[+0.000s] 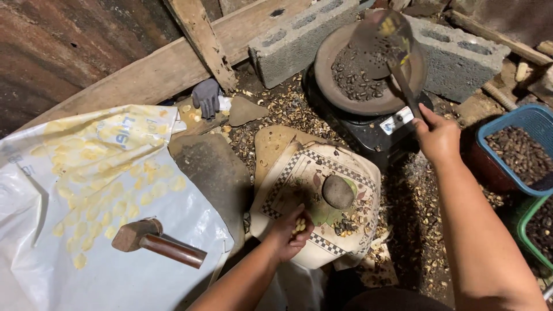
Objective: Roasting nuts in a pan over a portable stove, then crushing and peeling them using a stone and a hammer.
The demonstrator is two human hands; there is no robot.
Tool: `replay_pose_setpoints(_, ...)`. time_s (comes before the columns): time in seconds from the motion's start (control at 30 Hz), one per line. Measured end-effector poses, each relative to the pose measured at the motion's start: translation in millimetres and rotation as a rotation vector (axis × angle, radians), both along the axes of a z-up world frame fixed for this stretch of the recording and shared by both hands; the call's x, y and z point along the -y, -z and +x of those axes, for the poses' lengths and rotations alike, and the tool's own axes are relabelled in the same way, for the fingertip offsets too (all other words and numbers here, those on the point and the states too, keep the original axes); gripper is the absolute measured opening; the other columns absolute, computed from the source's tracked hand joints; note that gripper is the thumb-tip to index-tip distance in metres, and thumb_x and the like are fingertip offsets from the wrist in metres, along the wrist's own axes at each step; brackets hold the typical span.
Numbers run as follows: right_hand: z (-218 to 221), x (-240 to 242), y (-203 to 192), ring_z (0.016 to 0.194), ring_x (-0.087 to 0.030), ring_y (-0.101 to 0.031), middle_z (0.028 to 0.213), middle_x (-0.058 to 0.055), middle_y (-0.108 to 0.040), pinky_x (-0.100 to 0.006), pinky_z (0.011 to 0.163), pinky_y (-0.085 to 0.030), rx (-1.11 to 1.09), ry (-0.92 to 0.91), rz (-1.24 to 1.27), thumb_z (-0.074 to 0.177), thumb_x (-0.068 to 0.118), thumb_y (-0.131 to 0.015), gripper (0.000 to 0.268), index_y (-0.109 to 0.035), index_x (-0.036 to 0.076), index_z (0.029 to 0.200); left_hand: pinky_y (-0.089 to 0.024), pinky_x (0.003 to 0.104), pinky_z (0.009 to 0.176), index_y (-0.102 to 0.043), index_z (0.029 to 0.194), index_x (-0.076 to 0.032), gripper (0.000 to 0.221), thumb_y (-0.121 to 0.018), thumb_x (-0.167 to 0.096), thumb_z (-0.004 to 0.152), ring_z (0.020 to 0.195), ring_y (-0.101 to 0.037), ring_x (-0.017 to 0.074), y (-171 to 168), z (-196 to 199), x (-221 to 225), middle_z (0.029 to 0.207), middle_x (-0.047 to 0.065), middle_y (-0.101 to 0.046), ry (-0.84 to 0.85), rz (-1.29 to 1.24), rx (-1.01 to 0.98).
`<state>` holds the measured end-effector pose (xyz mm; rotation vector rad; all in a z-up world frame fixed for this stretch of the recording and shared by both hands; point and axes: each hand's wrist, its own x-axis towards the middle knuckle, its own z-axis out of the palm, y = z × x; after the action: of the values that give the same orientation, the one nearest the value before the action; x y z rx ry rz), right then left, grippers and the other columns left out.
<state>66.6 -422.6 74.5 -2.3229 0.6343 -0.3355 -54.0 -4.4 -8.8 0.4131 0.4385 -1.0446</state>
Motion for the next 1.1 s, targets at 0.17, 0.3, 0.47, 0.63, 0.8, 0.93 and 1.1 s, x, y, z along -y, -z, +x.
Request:
replay_pose_setpoints(0.17,-33.4,4.1,-2.3,0.1,-0.028,-0.073,0.115,-0.024,-0.072,-0.038,0.09,-0.055,0.152,-0.174,-0.159,0.101,0.024,-0.077,0.041,-0.072,0.015,0.14,-0.033,0.02,0.038,-0.064,0.096,-0.01,0.036,-0.051,-0.042,0.108,0.054,-0.051,0.0113,41.1,-5.4,-6.7,0.074,0.005,-0.064,-0.007,0.183,0.012)
replay_pose_setpoints(0.3,-43.3,3.2,-7.5,0.11,-0.024,-0.074,0.126,-0.02,-0.073,-0.036,0.095,-0.055,0.264,-0.229,-0.132,0.105,0.022,-0.074,0.035,-0.069,0.015,0.14,-0.054,0.027,0.067,-0.066,0.117,-0.005,0.025,-0.053,-0.022,0.105,0.075,-0.062,0.0155,27.7,-13.7,-6.5,0.089,0.006,-0.066,-0.055,0.44,0.04)
replay_pose_setpoints(0.47,-4.8,4.7,16.9,0.089,-0.035,-0.074,0.1,-0.024,-0.075,-0.042,0.084,-0.056,-0.155,-0.087,-0.047,0.098,0.031,-0.074,0.042,-0.072,0.021,0.139,-0.048,0.026,0.066,-0.067,0.117,-0.006,0.024,-0.058,-0.021,0.101,0.075,-0.059,0.013,-46.7,-2.2,-29.7,0.089,0.003,-0.068,0.13,0.52,0.274)
replay_pose_setpoints(0.63,34.5,10.2,8.0,0.102,-0.04,-0.072,0.111,-0.024,-0.074,-0.046,0.091,-0.056,0.005,-0.214,-0.298,0.102,0.038,-0.071,0.038,-0.073,0.018,0.134,-0.043,0.023,0.063,-0.07,0.118,-0.01,0.028,-0.066,-0.029,0.099,0.072,-0.055,0.0065,-170.8,61.3,-118.0,0.087,-0.004,-0.067,0.13,0.681,0.661)
replay_pose_setpoints(0.8,37.1,-143.9,-151.6,0.111,-0.038,-0.068,0.127,-0.021,-0.067,-0.047,0.092,-0.055,-0.254,-0.409,-0.367,0.097,0.036,-0.064,0.058,-0.052,0.022,0.152,-0.04,0.02,0.057,-0.073,0.118,-0.01,0.034,-0.059,-0.036,0.1,0.067,-0.051,0.0045,-288.8,75.5,-264.2,0.088,-0.003,-0.068,-0.024,1.05,0.854)
replay_pose_setpoints(0.93,30.5,-307.3,-176.2,0.108,-0.038,-0.07,0.122,-0.017,-0.074,-0.044,0.092,-0.056,0.106,-0.966,-0.427,0.097,0.027,-0.066,0.029,-0.073,0.015,0.123,-0.032,0.019,0.048,-0.071,0.116,-0.006,0.037,-0.056,-0.036,0.101,0.061,-0.046,0.0057,-329.4,30.6,-352.9,0.081,0.001,-0.063,-0.363,1.044,0.684)
replay_pose_setpoints(1.1,-17.9,-480.6,-132.2,0.127,-0.036,-0.058,0.139,-0.023,-0.055,-0.042,0.106,-0.048,-0.647,-1.359,-0.552,0.088,0.052,-0.078,0.075,-0.051,0.006,0.141,-0.034,0.018,0.051,-0.071,0.119,-0.005,0.033,-0.059,-0.032,0.104,0.064,-0.046,0.0018,-235.0,27.3,-457.4,0.081,-0.004,-0.056,-0.794,0.953,0.601)
